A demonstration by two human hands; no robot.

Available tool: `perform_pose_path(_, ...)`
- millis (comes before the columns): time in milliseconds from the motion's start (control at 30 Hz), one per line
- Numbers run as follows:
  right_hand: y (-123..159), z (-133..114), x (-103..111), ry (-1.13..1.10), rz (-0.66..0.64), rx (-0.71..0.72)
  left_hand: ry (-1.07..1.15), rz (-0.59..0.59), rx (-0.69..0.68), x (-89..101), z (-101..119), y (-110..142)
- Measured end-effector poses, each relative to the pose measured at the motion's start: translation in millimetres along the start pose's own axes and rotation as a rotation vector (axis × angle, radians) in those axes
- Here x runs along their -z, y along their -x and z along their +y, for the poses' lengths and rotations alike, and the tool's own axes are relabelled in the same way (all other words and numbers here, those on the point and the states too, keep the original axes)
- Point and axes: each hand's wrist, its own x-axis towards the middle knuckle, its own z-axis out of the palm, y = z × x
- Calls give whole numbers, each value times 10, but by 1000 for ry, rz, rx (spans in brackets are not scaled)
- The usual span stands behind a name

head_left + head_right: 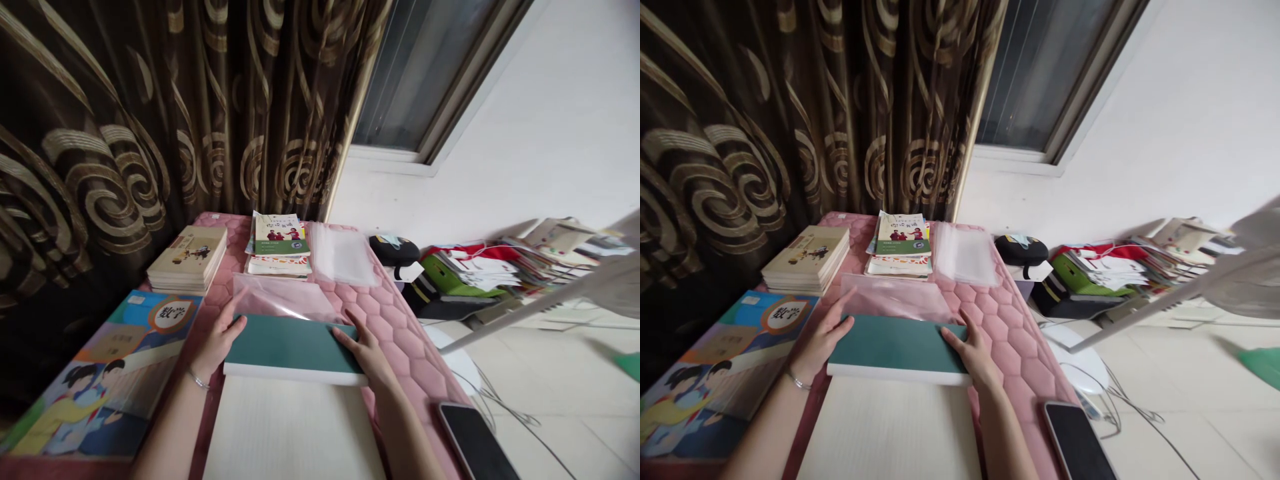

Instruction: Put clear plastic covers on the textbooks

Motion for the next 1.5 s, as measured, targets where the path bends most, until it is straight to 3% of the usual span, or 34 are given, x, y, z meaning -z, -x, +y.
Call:
perform_pose_path(133, -15, 25, 4, -55, 15, 46, -5, -4, -4, -5, 9, 0)
perform_pose_path(367, -31, 25, -34, -153, 120, 244, -46, 24, 7, -9, 68, 3)
perform_pose_path(733, -27, -3, -38, -219, 133, 261, -122, 58, 1, -24, 116, 10)
perform_pose_path(1233, -31, -12, -44, -176, 173, 294, -86, 4, 15, -12, 109, 13)
perform_pose_path(1500, -45, 0, -47, -233, 133, 304, -84, -24, 16, 10, 128, 29)
